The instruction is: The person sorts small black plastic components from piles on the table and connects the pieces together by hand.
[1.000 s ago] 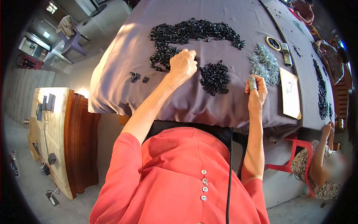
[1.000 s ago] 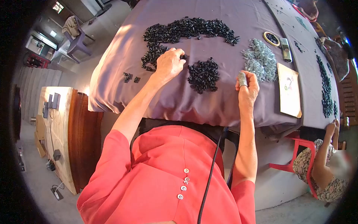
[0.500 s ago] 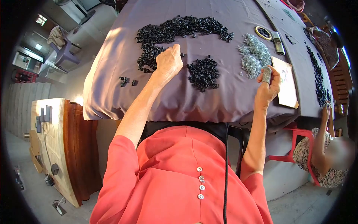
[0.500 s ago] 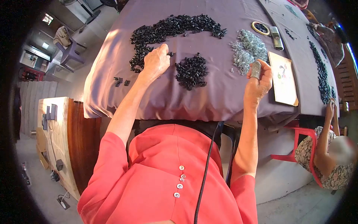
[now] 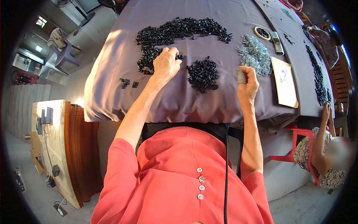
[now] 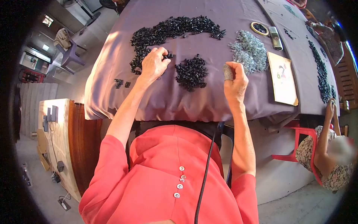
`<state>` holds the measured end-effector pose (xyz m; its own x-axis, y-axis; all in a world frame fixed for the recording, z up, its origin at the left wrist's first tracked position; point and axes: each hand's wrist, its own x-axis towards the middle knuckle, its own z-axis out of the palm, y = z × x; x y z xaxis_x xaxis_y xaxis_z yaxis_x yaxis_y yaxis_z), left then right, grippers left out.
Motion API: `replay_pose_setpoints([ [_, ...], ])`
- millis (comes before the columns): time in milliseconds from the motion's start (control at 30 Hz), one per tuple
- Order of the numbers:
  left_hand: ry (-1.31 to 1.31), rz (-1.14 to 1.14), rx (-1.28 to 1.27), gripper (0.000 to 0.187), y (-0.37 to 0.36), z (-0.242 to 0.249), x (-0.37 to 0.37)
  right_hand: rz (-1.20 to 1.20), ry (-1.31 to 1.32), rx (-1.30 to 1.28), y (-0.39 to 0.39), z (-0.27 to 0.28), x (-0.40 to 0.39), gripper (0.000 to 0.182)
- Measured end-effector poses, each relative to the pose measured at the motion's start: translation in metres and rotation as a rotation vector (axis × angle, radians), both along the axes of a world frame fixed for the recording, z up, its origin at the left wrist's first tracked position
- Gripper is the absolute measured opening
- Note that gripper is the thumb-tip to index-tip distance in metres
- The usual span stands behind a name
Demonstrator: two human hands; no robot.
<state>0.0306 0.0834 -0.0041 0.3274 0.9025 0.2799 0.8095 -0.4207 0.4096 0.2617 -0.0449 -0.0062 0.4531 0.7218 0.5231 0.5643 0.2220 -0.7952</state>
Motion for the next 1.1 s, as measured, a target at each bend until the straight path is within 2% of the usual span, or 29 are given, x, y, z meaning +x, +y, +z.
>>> replay_pose_setpoints([
  [167,-0.029,-0.039,0.07,0.023,0.002,0.001,0.006,0.074,0.223,-0.197,0.002,-0.01,-0.003,0.019],
  [300,0.07,-0.025,0.038,0.019,0.007,0.0,0.015,0.066,0.176,-0.174,0.004,-0.015,0.0,0.016],
  [400,0.05,-0.02,0.054,0.017,0.007,-0.005,0.017,0.074,0.108,-0.129,0.006,-0.019,-0.001,0.015],
  [600,0.067,-0.035,0.187,0.007,0.01,-0.014,0.02,0.074,0.163,-0.144,0.007,-0.021,0.001,0.012],
  [700,0.022,-0.053,0.274,0.007,0.009,-0.016,0.02,0.077,0.167,-0.16,0.006,-0.018,0.0,0.012],
  [833,-0.258,-0.118,0.34,0.009,-0.015,0.002,0.024,0.066,0.166,-0.147,0.005,-0.017,-0.002,0.011],
  [867,-0.448,-0.19,0.039,0.012,-0.021,0.001,0.021,0.08,0.138,-0.141,0.003,-0.013,-0.005,0.013],
  [900,-0.973,-0.176,-0.739,0.015,-0.041,0.018,0.022,0.118,0.158,-0.131,0.002,-0.007,-0.01,0.014],
  [1000,-1.191,-0.27,-0.917,0.016,-0.073,0.014,0.023,0.271,0.258,-0.145,-0.006,0.013,-0.037,0.02],
  [1100,-1.286,-0.286,-0.98,0.016,-0.09,0.011,0.021,0.388,0.152,-0.162,-0.014,0.018,-0.058,0.022],
])
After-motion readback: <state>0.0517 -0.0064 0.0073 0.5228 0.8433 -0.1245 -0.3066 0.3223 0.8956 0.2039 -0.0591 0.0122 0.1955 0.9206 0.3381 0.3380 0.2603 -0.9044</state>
